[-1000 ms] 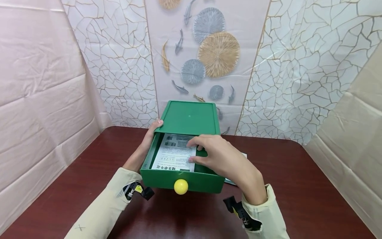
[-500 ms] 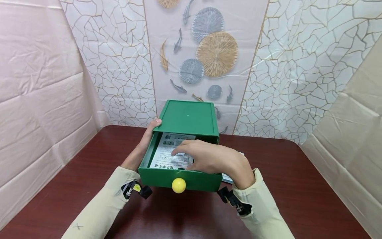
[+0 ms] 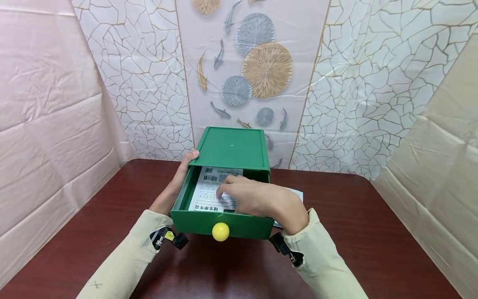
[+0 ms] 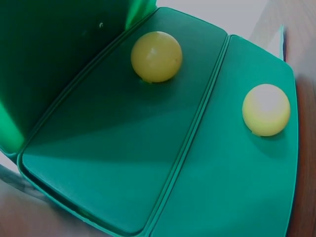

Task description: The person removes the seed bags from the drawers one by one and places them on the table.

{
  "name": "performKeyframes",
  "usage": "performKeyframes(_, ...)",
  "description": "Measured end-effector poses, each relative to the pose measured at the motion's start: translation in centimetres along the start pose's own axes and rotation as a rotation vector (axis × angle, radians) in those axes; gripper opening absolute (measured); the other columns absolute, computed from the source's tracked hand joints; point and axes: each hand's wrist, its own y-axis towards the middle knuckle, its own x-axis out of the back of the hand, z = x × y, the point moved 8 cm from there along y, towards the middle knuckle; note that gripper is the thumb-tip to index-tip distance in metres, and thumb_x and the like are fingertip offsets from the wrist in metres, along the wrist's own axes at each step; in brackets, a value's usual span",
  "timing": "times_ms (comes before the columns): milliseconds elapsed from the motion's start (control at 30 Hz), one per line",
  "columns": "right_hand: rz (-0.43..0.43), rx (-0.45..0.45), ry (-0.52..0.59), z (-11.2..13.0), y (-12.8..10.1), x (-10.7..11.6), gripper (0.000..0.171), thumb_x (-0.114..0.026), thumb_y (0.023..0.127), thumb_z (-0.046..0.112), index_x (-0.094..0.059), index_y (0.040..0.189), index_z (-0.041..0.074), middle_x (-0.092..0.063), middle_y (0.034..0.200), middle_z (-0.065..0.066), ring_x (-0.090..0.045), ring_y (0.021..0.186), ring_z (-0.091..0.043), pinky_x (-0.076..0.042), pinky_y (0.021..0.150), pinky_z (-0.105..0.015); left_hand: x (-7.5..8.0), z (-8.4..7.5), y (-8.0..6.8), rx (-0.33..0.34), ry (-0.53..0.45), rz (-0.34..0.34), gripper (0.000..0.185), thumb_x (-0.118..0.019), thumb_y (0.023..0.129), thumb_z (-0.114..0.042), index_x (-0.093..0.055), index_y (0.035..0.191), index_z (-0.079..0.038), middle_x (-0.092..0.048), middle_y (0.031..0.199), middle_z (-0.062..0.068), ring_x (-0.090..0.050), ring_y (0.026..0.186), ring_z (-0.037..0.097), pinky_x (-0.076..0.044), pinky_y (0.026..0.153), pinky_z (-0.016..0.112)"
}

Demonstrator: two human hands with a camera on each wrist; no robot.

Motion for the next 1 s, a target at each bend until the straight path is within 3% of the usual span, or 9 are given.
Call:
performKeyframes(333, -0.001, -0.011, 0.019, 0.3, 0.1, 0.5, 0.048, -0.076, 0.096, 0.005, -0.064, 0.142, 0.016, -0.061, 0.141, -0.003, -0.056, 0.127, -0.023, -0.049, 0.108, -0.045, 0.7, 0.1, -0.1, -0.016, 0.026, -0.009, 0.078, -0.034, 0.103, -0.052, -0.002, 0.171, -0.034, -0.017, 0.173, 0.011, -0.028, 0.151, 0.035, -0.029, 0.117, 0.057)
performKeyframes(667, -0.039, 0.022, 0.045, 0.4, -0.8, 1.8, 0.051, -0.078, 0.096, 0.012, -0.063, 0.144, 0.015, -0.061, 0.145, -0.002, -0.056, 0.133, -0.024, -0.049, 0.109, -0.047, 0.2, 0.0, 0.4, -0.013, 0.024, 0.014, 0.080, -0.032, 0.102, -0.053, 0.002, 0.171, -0.032, -0.013, 0.174, 0.012, -0.026, 0.152, 0.035, -0.026, 0.120, 0.059)
performKeyframes(800, -0.087, 0.053, 0.074, 1.0, -1.5, 2.9, 0.047, -0.076, 0.099, 0.016, -0.064, 0.143, 0.015, -0.062, 0.143, -0.001, -0.057, 0.131, -0.023, -0.050, 0.108, -0.047, 0.2, -0.2, 0.4, -0.043, 0.010, 0.020, 0.079, -0.031, 0.102, -0.050, 0.001, 0.172, -0.029, -0.015, 0.173, 0.015, -0.028, 0.150, 0.036, -0.026, 0.120, 0.057)
performKeyframes(900, -0.149, 0.092, 0.090, 1.7, -2.5, 3.6, 0.040, -0.069, 0.102, 0.010, -0.065, 0.141, 0.015, -0.065, 0.136, 0.001, -0.060, 0.123, -0.019, -0.052, 0.103, -0.045, 0.2, -0.2, 0.3, -0.037, 0.025, 0.028, 0.080, -0.031, 0.102, -0.051, 0.002, 0.171, -0.028, -0.012, 0.173, 0.014, -0.027, 0.150, 0.036, -0.025, 0.120, 0.057)
performKeyframes(1000, -0.246, 0.132, 0.034, 2.5, -3.8, 4.0, 0.038, -0.060, 0.103, 0.000, -0.067, 0.137, 0.015, -0.067, 0.129, 0.003, -0.062, 0.113, -0.015, -0.055, 0.096, -0.040, 0.2, 0.0, 0.2, -0.029, 0.047, 0.035, 0.081, -0.029, 0.102, -0.051, 0.004, 0.171, -0.027, -0.008, 0.175, 0.013, -0.025, 0.151, 0.037, -0.025, 0.120, 0.057)
